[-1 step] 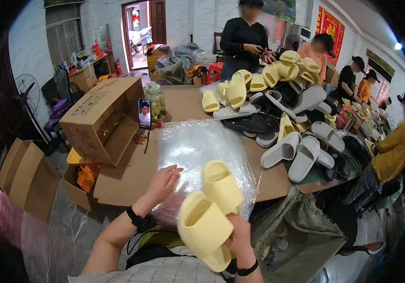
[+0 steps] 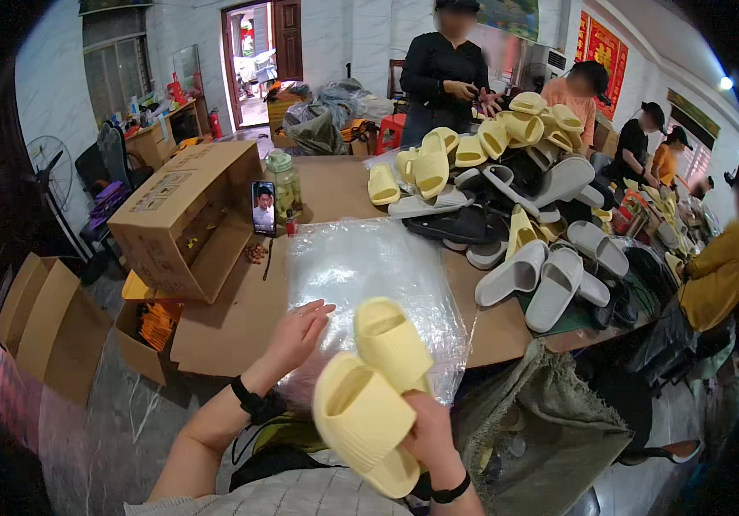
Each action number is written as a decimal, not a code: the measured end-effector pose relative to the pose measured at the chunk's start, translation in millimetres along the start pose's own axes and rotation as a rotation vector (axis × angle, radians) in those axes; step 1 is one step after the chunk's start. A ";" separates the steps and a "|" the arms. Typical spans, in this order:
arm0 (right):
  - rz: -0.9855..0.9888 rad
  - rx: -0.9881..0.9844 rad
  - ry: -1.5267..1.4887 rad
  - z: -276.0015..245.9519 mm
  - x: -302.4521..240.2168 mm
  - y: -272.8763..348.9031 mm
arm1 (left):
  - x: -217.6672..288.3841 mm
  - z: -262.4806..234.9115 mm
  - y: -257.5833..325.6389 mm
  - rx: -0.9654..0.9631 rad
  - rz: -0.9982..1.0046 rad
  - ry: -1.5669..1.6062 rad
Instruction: Packing pairs of slides into plastic bags and then into a large sack.
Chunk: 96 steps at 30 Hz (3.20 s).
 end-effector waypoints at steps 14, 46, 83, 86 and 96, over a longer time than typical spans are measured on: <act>0.065 -0.100 0.411 24.6 11.1 -23.0 | 50.0 2.6 7.7 -0.100 0.399 -0.030; -0.097 -0.269 0.435 49.9 24.7 -26.9 | 52.3 3.4 41.3 -0.186 0.280 0.272; -0.064 -0.084 0.316 70.1 64.9 -33.5 | 47.9 6.3 48.6 -0.090 0.345 0.173; -0.001 -0.170 0.321 65.0 47.1 -30.5 | 73.4 -23.9 52.5 -0.192 0.206 0.360; 0.052 0.125 -0.029 -9.3 -25.8 -35.8 | 223.1 -130.7 78.2 -0.875 -0.573 1.840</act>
Point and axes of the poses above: each hand's wrist, its own y-axis away from the middle knuckle, its own z-axis out of the palm, x = y × z, the point moved 3 cm from there along -y, towards the middle knuckle, and after that the axes turned 11 degrees about x, right-handed, at the moved point
